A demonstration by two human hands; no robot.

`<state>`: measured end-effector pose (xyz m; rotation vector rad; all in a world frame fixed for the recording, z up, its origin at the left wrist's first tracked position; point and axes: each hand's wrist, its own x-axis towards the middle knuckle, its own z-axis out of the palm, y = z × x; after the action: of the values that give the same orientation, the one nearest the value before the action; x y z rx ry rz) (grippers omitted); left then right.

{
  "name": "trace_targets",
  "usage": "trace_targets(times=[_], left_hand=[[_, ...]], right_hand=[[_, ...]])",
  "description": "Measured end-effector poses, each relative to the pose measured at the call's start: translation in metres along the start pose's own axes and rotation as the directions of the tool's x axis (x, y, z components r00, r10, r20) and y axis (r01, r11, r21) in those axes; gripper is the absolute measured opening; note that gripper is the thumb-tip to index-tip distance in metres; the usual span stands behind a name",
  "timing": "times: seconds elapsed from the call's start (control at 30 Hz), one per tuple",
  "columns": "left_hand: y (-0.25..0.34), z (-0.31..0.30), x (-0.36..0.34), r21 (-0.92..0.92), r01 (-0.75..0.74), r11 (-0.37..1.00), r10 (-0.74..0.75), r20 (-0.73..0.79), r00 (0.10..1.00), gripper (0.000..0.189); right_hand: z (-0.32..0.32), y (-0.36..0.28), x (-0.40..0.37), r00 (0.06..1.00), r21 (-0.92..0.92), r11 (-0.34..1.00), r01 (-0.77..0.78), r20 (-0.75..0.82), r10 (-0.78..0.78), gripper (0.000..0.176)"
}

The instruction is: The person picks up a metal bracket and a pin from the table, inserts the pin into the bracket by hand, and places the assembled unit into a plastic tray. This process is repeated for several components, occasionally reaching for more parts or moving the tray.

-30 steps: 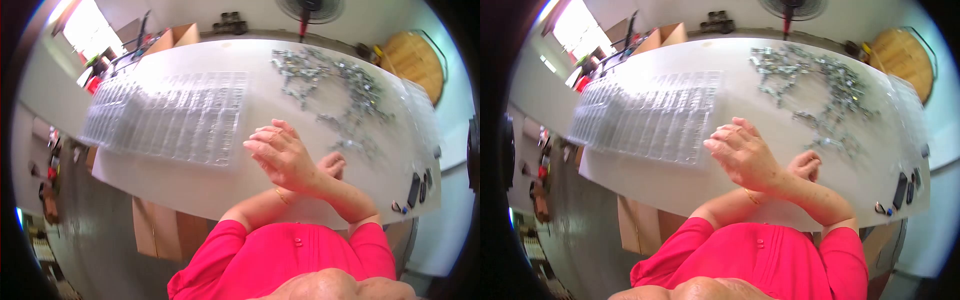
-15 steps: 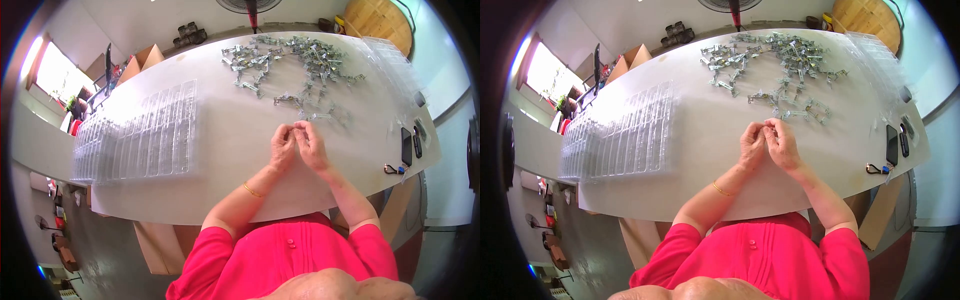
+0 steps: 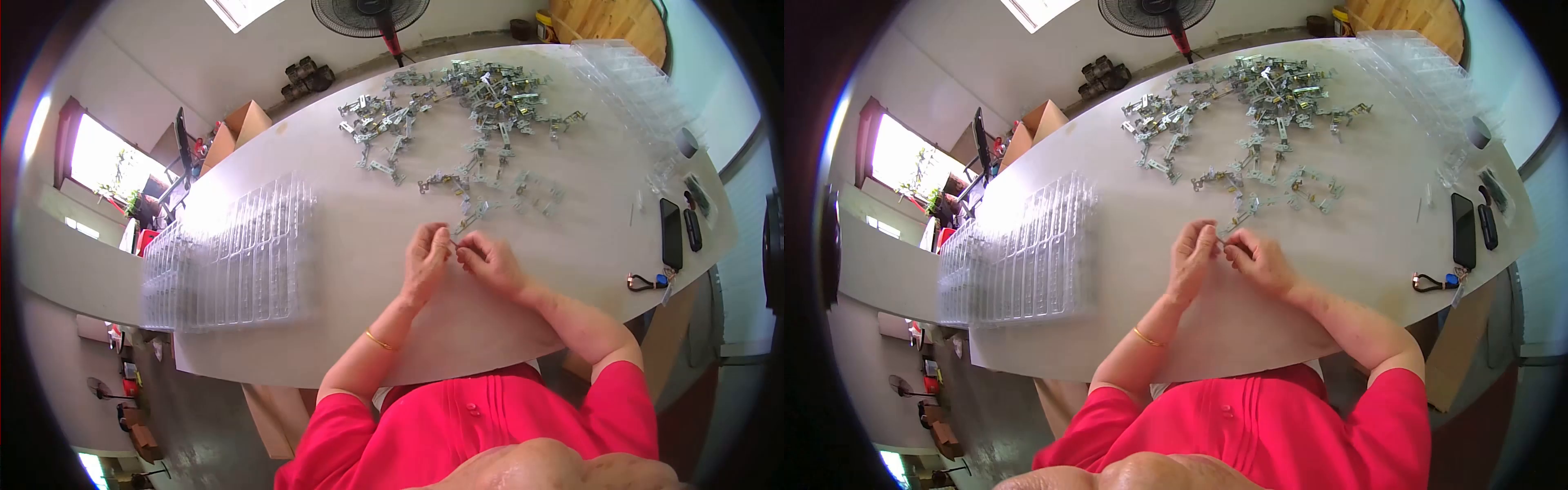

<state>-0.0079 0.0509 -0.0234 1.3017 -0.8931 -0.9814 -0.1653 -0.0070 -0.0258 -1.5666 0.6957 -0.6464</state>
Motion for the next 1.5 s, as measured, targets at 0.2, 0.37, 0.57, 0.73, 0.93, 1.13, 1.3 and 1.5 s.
trace_targets(times=[0.2, 0.37, 0.57, 0.73, 0.93, 1.13, 1.3, 1.5], left_hand=[[0.04, -0.031, 0.105, 0.61, -0.274, 0.743, 0.456, -0.163, 0.875, 0.015], [0.055, -0.055, 0.227, 0.861, -0.271, 0.43, 0.543, -0.007, 0.839, 0.024], [0.06, -0.062, 0.307, 0.963, 0.063, 0.26, 0.239, -0.128, 0.963, 0.058], [0.047, -0.059, 0.332, 0.976, 0.157, 0.149, 0.043, -0.166, 0.985, 0.079], [0.041, -0.061, 0.341, 0.971, 0.164, 0.174, -0.064, -0.155, 0.986, 0.083], [0.039, -0.042, 0.323, 0.982, 0.064, 0.178, -0.015, -0.062, 0.998, 0.077], [0.04, -0.021, 0.296, 0.982, 0.001, 0.188, -0.037, 0.006, 0.999, 0.069], [0.047, 0.008, 0.263, 0.938, -0.153, 0.312, -0.141, 0.205, 0.969, 0.055]], right_hand=[[-0.005, 0.016, -0.008, 0.974, -0.042, 0.974, 0.223, 0.049, -0.221, 0.009], [-0.009, 0.011, -0.007, 0.972, -0.004, 0.974, 0.224, 0.072, -0.224, 0.009], [-0.013, 0.003, -0.006, 0.976, 0.003, 0.979, 0.205, 0.077, -0.204, 0.009], [-0.014, 0.004, -0.004, 0.972, 0.001, 0.976, 0.217, 0.087, -0.216, 0.01], [-0.014, 0.008, -0.002, 0.962, -0.022, 0.967, 0.253, 0.109, -0.249, 0.012], [-0.012, 0.007, -0.003, 0.963, -0.046, 0.966, 0.253, 0.105, -0.247, 0.012], [-0.011, 0.009, -0.004, 0.957, -0.05, 0.958, 0.283, 0.081, -0.279, 0.01], [-0.012, 0.007, -0.004, 0.948, -0.067, 0.948, 0.311, 0.087, -0.305, 0.011]])
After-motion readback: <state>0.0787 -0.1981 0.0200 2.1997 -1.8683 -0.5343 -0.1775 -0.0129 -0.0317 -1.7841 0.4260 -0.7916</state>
